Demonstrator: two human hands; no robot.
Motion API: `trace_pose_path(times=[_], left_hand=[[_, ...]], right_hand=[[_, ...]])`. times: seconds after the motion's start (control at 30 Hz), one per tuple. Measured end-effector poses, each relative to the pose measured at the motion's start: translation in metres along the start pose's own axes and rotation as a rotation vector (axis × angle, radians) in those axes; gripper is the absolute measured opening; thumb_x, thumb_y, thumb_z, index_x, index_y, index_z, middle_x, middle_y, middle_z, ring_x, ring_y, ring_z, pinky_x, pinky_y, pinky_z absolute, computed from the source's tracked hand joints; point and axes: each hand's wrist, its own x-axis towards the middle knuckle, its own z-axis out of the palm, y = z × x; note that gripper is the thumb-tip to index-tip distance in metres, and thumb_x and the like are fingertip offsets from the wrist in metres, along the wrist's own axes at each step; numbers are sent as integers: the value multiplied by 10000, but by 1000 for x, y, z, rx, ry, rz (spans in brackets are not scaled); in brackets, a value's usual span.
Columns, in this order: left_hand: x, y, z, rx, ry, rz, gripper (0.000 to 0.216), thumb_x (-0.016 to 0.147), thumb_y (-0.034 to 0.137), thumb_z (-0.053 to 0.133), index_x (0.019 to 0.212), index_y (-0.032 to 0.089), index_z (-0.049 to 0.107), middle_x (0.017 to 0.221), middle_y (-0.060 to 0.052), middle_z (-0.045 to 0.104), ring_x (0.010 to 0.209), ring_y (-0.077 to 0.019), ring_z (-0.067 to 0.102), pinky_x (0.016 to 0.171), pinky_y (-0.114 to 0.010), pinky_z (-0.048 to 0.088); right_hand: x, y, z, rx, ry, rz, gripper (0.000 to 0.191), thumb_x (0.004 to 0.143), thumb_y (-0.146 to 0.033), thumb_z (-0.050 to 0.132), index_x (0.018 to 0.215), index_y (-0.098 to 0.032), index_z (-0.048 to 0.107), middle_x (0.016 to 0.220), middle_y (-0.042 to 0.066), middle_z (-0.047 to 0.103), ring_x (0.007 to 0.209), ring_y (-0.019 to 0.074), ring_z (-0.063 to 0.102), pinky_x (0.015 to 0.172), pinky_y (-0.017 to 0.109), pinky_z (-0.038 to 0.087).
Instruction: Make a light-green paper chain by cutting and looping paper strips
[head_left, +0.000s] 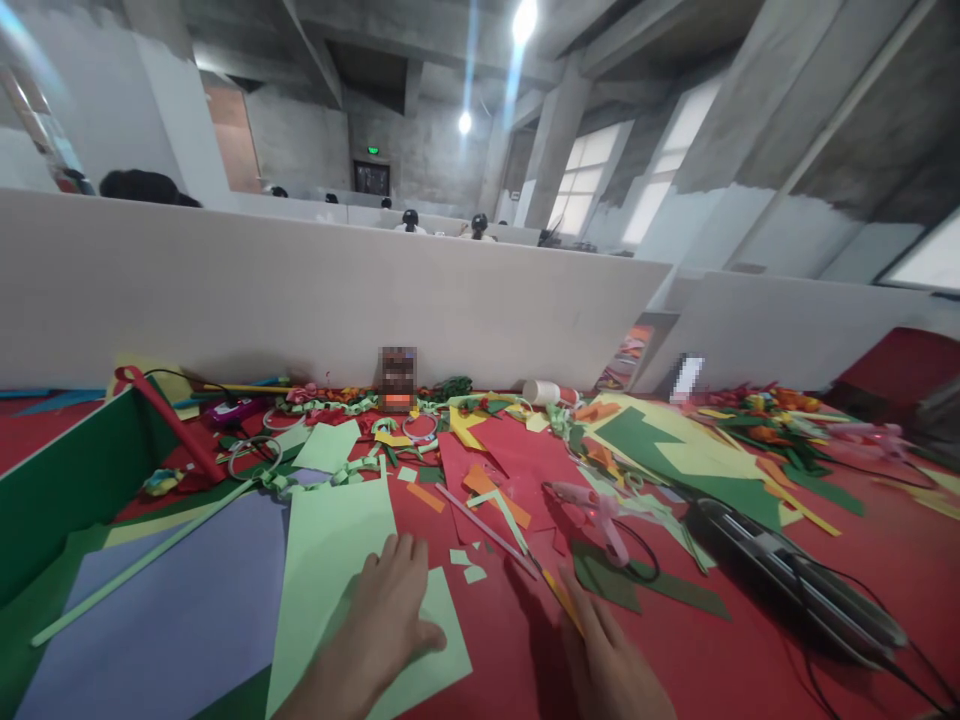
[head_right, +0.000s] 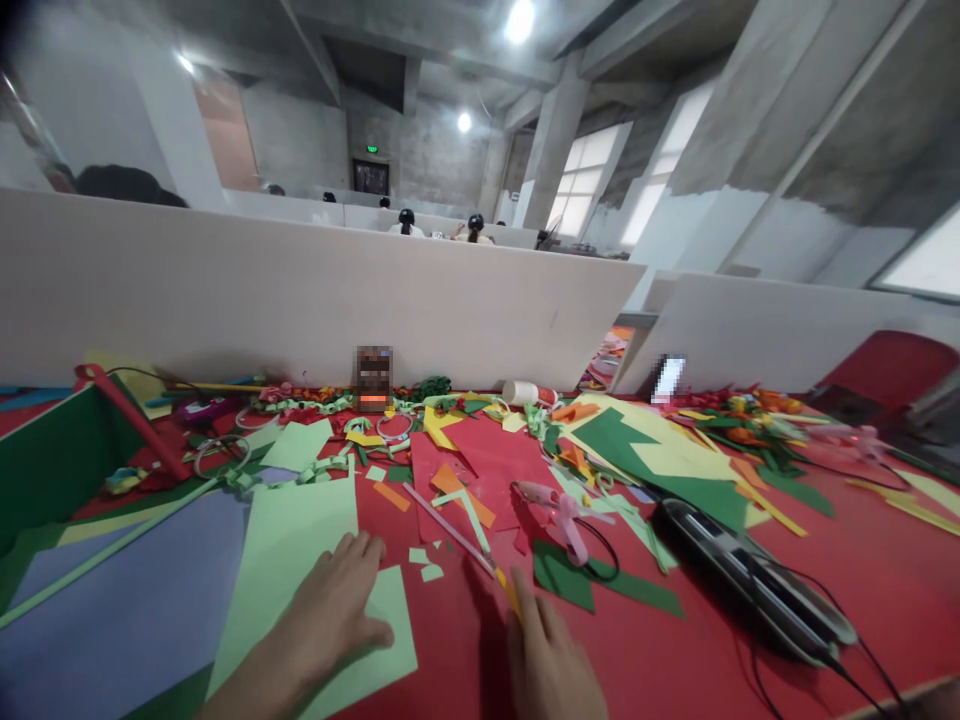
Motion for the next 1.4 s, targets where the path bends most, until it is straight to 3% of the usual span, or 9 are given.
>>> trace_pose_path(times=[0.17,0.3,0.43,0.53,0.63,0.7,0.9,1.07,1.4], left_hand=[[3,2,-7,-36,-90,32,324,657,310,824,929,207,682,1137,-127,679,1144,-378,576,950,-478,464],[6,-15,12,-292,-11,190,212,674,123,646,865,212,632,1037,-64,664,1003,-277,588,836,-361,439],[19,-29,36,-895,-13,333,345,726,112,606,1056,212,581,963,-16,676,789,-172,612,647,-245,421],[35,-37,46,-1217,33,308,422,709,175,724,1085,204,535,755,49,616,638,-125,563,555,-204,363],[44,-46,46,-1327,179,208,418,722,280,792,1055,191,557,736,30,641,677,-145,604,625,-223,438],[44,-51,42,-1319,242,166,378,757,393,795,1009,174,618,830,-28,695,767,-178,647,692,-251,486],[41,-59,31,-1283,174,133,454,842,556,685,991,128,686,648,-35,701,516,-148,602,479,-223,407],[43,-59,23,-1394,256,146,406,759,505,771,926,155,651,592,-15,699,488,-150,622,485,-222,436],[36,-67,13,-1723,142,71,256,785,424,670,776,168,669,714,-37,748,645,-184,716,639,-258,527]], right_hand=[[26,14,32,-138,90,-112,385,967,-112,421,1262,-200,652,1110,131,742,941,285,704,765,394,502],[40,-15,16,171,115,-157,371,982,-274,460,1307,-214,629,1199,147,707,1060,332,665,837,440,506],[73,-62,-19,748,-272,-269,381,1015,-307,481,1387,-298,560,1338,73,648,1187,234,623,955,324,499],[100,-89,-22,945,-533,-352,466,910,-252,627,1371,-295,580,1156,40,724,900,206,686,754,274,524],[118,-103,-1,1027,-469,-241,146,898,-253,602,996,-213,703,756,-1,687,644,165,613,582,245,446],[125,-108,16,1187,-447,-110,177,897,-374,631,867,-200,640,694,-15,640,550,146,589,511,237,414],[123,-117,40,1648,-574,66,395,831,-565,721,893,-220,539,674,-15,691,559,180,683,532,252,488],[121,-119,40,1706,-584,4,418,872,-583,675,989,-183,644,699,13,723,553,191,680,573,299,525],[119,-120,25,1705,-601,116,305,860,-432,608,868,-173,770,693,45,751,661,212,726,684,308,527]])
